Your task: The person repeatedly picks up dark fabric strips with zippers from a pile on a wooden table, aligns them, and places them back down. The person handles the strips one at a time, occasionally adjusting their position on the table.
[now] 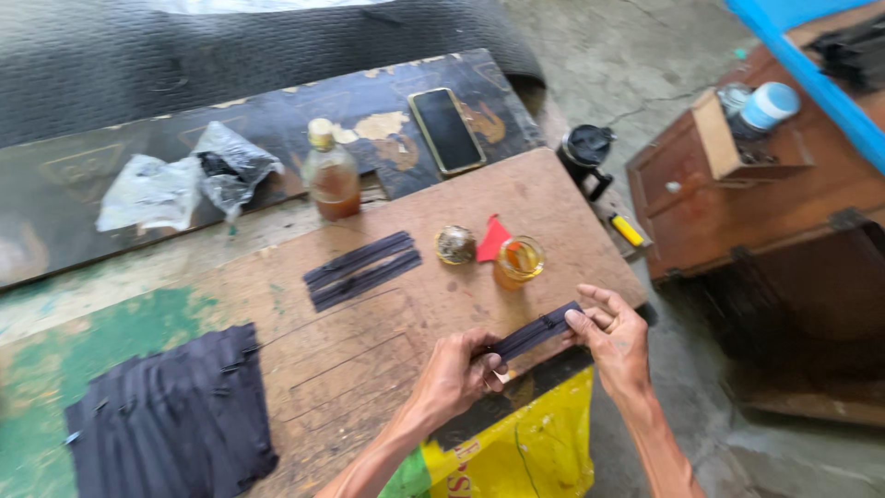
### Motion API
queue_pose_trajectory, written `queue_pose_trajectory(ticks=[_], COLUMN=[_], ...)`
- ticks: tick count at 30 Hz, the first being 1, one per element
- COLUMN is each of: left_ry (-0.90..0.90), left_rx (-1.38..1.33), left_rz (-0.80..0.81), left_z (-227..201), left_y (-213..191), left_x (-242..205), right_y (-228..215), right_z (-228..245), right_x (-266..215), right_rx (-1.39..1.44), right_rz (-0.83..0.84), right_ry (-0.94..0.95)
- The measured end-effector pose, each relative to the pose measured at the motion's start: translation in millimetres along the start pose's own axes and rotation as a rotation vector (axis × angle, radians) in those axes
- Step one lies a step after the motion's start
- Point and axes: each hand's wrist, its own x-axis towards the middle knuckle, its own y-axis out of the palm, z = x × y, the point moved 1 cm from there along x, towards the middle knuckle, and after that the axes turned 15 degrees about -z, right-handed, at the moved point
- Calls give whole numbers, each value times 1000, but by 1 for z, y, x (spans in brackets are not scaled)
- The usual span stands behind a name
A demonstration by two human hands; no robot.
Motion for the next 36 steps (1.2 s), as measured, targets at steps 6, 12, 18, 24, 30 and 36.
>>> queue_pose_trajectory(ticks=[6, 12, 18, 24, 30, 36], left_ry=[-104, 53, -12, 11, 6, 22], left_rx=[126, 395, 410, 394, 434, 465], left_rz=[32, -2, 11, 39, 49, 30], left_z=[0, -4, -5, -5, -1, 3], left_y=[33, 47, 50, 51, 55, 57], left_x=[14, 21, 25, 28, 32, 30], right_y=[-46, -60, -64, -74, -79, -78], right_z=[-18, -34, -42, -48, -50, -48], right_x=[27, 37, 44, 48, 49, 41], right_rx=[-148, -235, -253, -233, -142, -146], right_rz=[-145, -203, -229, -230, -212, -216], right_ry=[-43, -128, -134, -157, -134, -160])
